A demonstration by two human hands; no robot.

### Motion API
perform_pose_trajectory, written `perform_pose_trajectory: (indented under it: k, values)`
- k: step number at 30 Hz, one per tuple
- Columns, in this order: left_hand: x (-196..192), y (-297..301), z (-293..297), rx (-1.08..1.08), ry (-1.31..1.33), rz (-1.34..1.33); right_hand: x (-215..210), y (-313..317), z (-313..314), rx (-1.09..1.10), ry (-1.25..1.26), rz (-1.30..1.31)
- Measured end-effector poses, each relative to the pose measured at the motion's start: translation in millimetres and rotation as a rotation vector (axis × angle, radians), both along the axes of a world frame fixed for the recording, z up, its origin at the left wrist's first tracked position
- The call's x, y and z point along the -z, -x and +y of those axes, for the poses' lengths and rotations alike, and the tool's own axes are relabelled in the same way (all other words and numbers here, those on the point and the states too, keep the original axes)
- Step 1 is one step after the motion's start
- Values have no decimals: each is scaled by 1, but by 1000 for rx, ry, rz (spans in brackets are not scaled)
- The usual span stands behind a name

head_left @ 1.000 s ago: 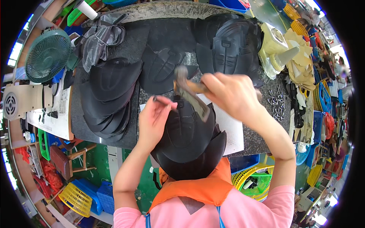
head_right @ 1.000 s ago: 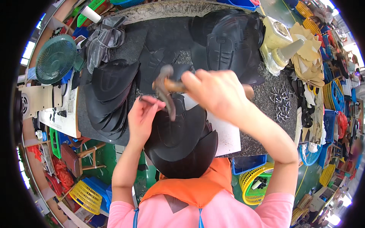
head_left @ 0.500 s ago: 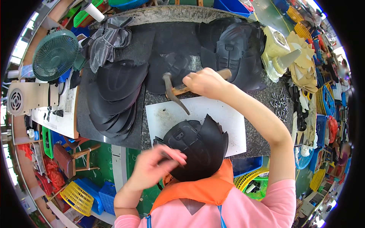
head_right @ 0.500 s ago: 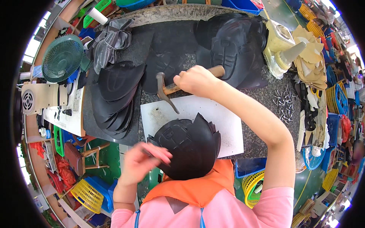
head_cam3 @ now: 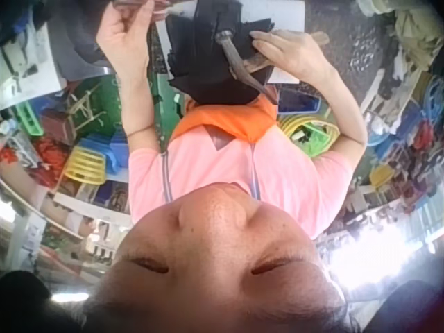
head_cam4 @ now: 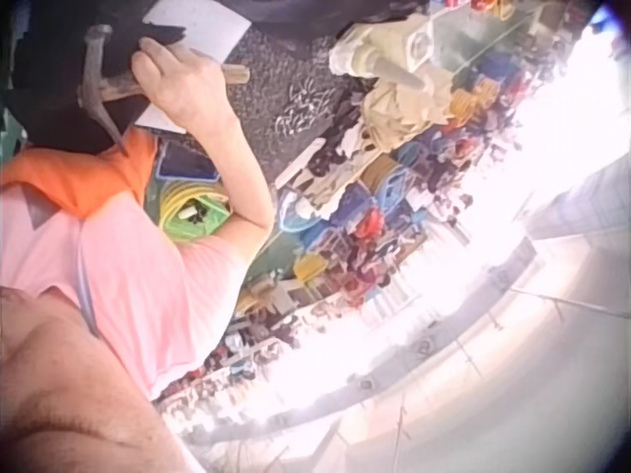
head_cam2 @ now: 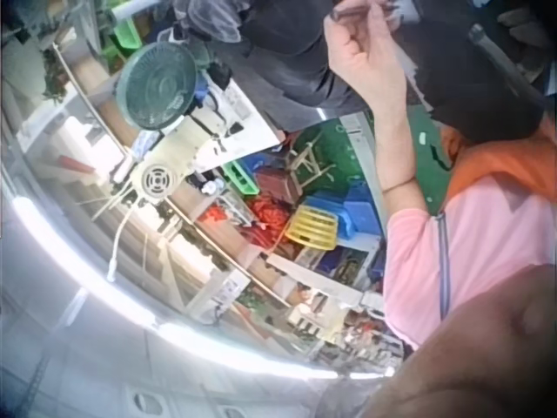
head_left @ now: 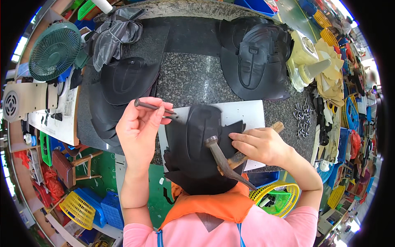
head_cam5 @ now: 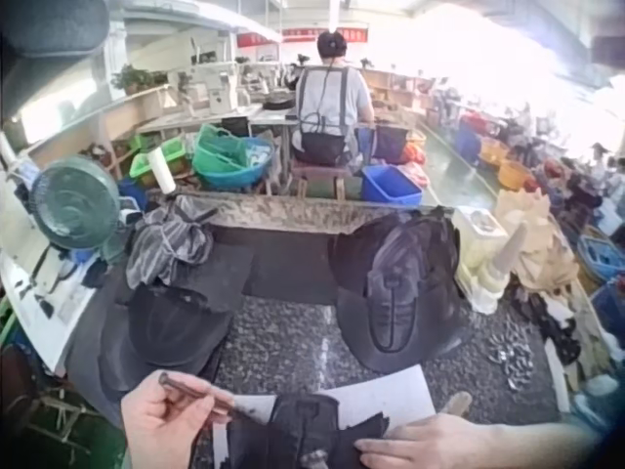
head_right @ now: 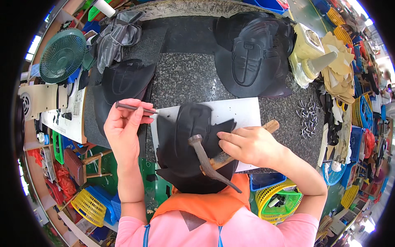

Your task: Hammer shoe parts together to assemble a shoe

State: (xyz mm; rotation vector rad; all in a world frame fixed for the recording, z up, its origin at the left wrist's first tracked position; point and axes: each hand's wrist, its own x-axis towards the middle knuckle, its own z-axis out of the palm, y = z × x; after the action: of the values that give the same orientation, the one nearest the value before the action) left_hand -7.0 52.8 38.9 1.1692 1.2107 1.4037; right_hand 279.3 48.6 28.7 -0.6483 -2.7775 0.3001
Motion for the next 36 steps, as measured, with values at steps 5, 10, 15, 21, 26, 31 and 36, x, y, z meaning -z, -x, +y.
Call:
perform_pose_trajectory:
  k: [5, 10, 15, 21, 26, 31, 36]
  values:
    - [36, -25, 10, 215, 180, -37, 6, 2, -3, -16, -37, 2]
    - [74, -27, 9, 188, 254, -79, 3, 4, -6, 28, -27, -32]
    - [75, -26, 7, 186, 239, -76, -20, 7, -3, 108, 69, -252]
    - [74, -26, 6, 219, 208, -50, -35, 3, 3, 185, 227, -215]
    - [72, -27, 4, 239, 160, 87, -55, 3, 12, 257, 301, -149]
    - [69, -30, 0, 225, 34, 325, -78, 8, 19, 471, 670, 397]
    - [72, -29, 1, 292, -350, 715, -62, 34, 23, 381, 416, -51]
